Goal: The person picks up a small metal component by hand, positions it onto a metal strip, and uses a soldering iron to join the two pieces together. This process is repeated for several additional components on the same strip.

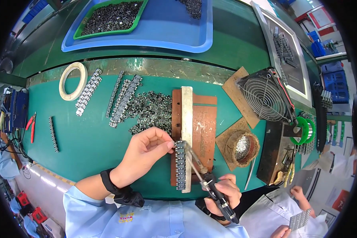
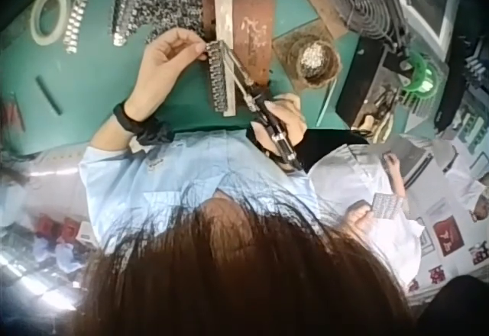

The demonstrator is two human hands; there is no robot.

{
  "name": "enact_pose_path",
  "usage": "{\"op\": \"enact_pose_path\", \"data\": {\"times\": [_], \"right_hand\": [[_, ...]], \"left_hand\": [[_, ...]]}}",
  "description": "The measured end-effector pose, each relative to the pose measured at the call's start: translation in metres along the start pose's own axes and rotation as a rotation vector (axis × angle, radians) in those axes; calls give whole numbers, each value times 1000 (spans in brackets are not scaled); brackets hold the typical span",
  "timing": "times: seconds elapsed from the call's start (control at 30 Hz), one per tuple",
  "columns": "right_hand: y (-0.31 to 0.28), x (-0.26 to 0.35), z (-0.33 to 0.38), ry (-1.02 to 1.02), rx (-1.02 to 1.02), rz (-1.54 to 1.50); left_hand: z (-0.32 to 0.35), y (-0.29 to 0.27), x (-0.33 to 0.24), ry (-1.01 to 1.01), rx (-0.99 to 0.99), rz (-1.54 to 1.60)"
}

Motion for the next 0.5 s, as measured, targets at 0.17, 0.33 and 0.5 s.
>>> {"op": "enact_pose_path", "data": {"times": [0.17,0.33,0.5], "right_hand": [[20,-2,29,261,-375,-291],[27,-5,35,304,-312,-263],[31,-10,46,308,-406,-261]], "left_hand": [[0,2,0,-1,7,13],[2,1,-5,47,8,-54],[14,-19,-40,289,-173,-498]]}}
Point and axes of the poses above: each hand's wrist, its own z-axis away from the middle knuckle, its own y-axis out of the palm, x = y × z, the point moved 1 cm from there along -z, towards the middle knuckle, and after that the axes turned 9 degrees about z, right-handed, at the moved point
